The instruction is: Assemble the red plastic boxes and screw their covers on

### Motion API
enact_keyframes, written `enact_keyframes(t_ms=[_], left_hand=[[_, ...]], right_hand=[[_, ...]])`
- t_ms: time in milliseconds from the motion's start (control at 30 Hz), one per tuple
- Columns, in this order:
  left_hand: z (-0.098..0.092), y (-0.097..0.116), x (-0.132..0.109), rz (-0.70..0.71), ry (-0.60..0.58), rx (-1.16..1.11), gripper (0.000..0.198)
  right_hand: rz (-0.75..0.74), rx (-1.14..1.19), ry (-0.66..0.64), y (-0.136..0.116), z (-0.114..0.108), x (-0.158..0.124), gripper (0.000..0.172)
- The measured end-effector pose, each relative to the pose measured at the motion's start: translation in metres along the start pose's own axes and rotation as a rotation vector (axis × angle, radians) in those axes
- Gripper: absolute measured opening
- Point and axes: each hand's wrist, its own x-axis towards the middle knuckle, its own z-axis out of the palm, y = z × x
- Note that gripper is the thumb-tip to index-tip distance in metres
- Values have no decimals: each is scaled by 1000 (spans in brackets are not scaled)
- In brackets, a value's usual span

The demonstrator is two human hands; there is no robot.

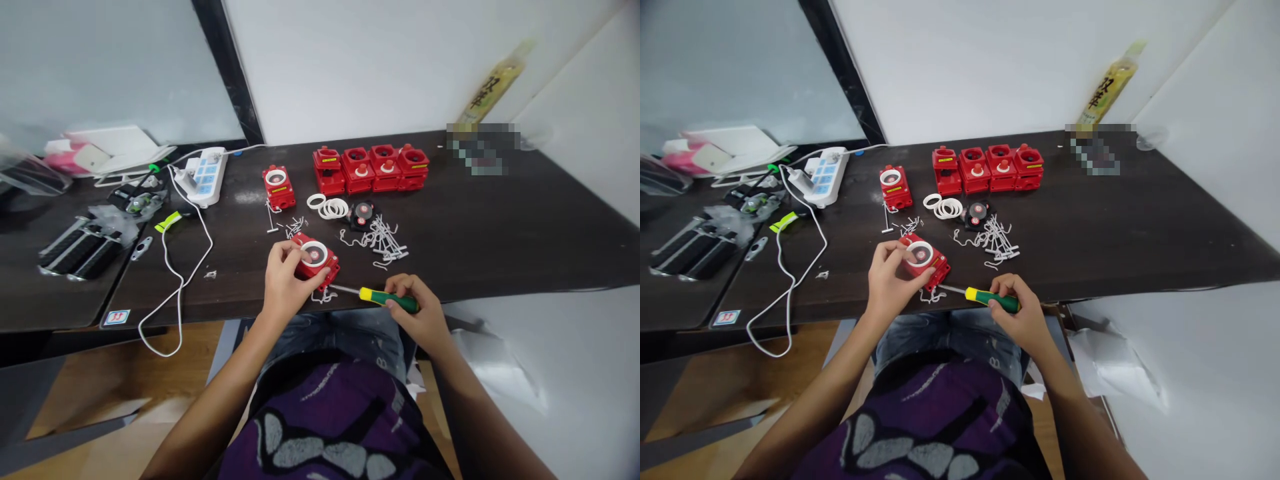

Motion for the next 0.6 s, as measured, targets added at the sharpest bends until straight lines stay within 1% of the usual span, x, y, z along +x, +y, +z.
enact_keyframes(t_ms=[267, 600], left_hand=[[2, -2, -4, -56, 19, 37, 31], [0, -2, -1, -70, -35, 42, 36]], right_hand=[[-16, -7, -46, -4, 7, 2, 21], [7, -24, -2, -5, 8, 2, 24]])
